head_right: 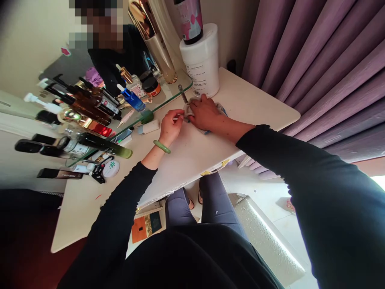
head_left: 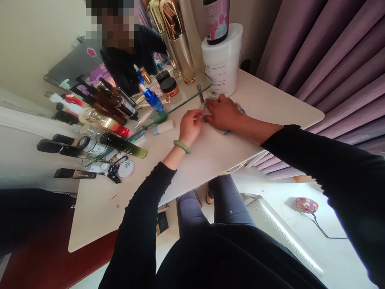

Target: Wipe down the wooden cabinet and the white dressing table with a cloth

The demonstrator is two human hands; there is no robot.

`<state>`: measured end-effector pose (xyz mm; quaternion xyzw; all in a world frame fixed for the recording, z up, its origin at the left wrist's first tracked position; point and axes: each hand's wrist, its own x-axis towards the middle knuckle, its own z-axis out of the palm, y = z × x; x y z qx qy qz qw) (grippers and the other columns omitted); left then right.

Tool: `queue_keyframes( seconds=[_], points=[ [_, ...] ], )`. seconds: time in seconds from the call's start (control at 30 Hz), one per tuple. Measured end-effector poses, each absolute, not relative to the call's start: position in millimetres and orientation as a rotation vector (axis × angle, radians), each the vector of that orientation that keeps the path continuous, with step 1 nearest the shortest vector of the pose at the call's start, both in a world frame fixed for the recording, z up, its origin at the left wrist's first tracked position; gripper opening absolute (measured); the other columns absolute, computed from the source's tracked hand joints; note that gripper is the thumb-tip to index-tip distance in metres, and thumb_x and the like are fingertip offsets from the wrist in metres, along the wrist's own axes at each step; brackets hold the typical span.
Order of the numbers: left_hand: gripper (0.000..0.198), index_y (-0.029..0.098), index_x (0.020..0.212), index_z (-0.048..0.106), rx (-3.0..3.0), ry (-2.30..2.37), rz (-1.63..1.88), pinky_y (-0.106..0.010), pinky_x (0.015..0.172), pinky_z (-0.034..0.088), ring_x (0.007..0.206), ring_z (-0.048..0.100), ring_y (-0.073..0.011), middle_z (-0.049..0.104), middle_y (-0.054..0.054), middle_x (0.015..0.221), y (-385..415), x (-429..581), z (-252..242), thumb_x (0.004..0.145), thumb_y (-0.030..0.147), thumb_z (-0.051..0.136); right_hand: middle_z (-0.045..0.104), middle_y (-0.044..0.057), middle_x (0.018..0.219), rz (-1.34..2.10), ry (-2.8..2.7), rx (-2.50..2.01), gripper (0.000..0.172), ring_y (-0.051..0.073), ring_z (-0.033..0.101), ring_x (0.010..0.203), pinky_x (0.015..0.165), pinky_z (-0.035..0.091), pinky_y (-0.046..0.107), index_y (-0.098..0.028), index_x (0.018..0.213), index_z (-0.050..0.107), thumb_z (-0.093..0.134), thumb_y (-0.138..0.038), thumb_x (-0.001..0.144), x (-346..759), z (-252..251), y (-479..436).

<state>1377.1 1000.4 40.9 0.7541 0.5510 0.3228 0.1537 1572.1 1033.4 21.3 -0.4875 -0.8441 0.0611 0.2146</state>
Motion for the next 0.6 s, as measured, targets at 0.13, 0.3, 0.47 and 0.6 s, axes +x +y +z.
queue_keyframes(
  seconds=[0.13, 0.3, 0.47, 0.6],
  points=[
    [0.035, 0.02, 0.137, 0.078, 2.157, 1.501, 0.956, -0.038, 0.111, 0.067, 0.134, 0.075, -0.026, 0.078, -0.012, 0.146, 1006, 1381, 44, 0.11, 0.018, 0.057, 0.069, 0.017, 0.163, 0.028, -2.453, -1.408, 0.067, 0.05, 0.057, 0.142, 0.111, 0.055, 0.069, -0.011, 0.158, 0.07, 0.043, -0.05, 0.109, 1616, 25, 1018],
    [0.042, 0.02, 0.152, 0.071, 2.109, 1.426, 0.913, -0.045, 0.125, 0.061, 0.147, 0.071, -0.0305, 0.071, -0.014, 0.159, 1020, 1409, 34, 0.11, 0.022, 0.064, 0.076, 0.023, 0.152, -0.163, -2.268, -1.617, 0.071, 0.05, 0.064, 0.127, 0.098, 0.059, 0.071, -0.011, 0.148, 0.077, 0.034, -0.054, 0.111, 1706, 17, 992],
    [0.052, 0.033, 0.168, 0.055, 2.3, 1.346, 1.023, -0.05, 0.133, 0.054, 0.164, 0.056, -0.0305, 0.06, -0.009, 0.172, 1021, 1460, 45, 0.117, 0.04, 0.061, 0.062, 0.014, 0.172, -0.097, -2.107, -1.69, 0.074, 0.05, 0.051, 0.157, 0.125, 0.048, 0.077, -0.018, 0.162, 0.069, 0.033, -0.058, 0.111, 1727, 15, 972],
    [0.078, 0.035, 0.178, 0.037, 2.483, 1.377, 1.115, -0.055, 0.145, 0.037, 0.18, 0.027, -0.0343, 0.042, -0.011, 0.184, 1044, 1470, 88, 0.111, 0.052, 0.073, 0.052, 0.013, 0.181, -0.016, -2.126, -1.678, 0.071, 0.04, 0.043, 0.17, 0.143, 0.035, 0.063, -0.01, 0.17, 0.059, 0.038, -0.043, 0.111, 1716, 21, 969]
  ],
)
